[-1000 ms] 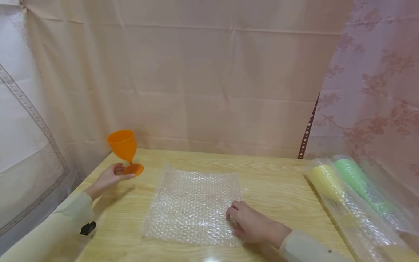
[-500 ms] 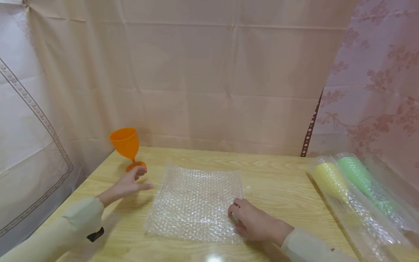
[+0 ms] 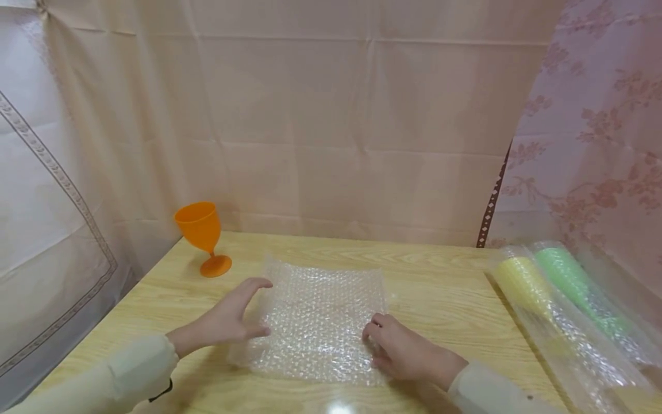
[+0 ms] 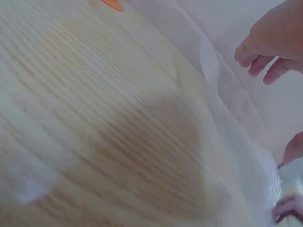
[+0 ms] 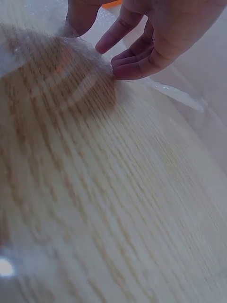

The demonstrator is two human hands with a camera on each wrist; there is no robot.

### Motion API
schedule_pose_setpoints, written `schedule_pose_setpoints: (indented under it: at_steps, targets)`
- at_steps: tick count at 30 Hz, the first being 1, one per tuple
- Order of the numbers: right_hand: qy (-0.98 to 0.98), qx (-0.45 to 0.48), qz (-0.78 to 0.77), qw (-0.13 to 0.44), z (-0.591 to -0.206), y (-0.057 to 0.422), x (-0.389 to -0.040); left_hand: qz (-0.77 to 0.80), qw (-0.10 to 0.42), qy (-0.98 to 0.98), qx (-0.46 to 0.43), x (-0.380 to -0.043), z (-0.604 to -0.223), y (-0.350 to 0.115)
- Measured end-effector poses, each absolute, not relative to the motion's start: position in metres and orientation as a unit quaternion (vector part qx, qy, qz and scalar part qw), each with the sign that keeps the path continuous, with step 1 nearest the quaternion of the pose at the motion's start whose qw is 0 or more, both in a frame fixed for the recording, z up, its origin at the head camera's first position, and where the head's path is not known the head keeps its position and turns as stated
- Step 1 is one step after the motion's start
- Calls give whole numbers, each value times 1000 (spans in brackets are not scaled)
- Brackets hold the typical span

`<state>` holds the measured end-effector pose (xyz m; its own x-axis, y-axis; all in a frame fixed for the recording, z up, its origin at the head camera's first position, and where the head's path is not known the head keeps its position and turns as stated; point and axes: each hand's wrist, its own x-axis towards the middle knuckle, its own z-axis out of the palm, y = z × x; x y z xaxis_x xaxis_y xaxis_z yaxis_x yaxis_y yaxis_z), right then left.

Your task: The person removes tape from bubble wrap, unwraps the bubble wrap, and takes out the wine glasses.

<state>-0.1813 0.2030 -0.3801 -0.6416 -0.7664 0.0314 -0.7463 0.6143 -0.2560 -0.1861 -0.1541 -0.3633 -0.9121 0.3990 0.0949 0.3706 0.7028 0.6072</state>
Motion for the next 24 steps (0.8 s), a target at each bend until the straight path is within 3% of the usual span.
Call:
schedule_pose_setpoints:
  at_steps: [9,19,24]
  targets:
    - [900,-418,-121,34,-381,205,-180,227,49,924,305,-172,-364,-150]
    - [892,-425,-144,44,-379,211,-180,10,-11,898,439,-170,-365,-146]
    - [891,-429,-145,38,-379,216,-180,5,-19,886,463,-170,-371,-149]
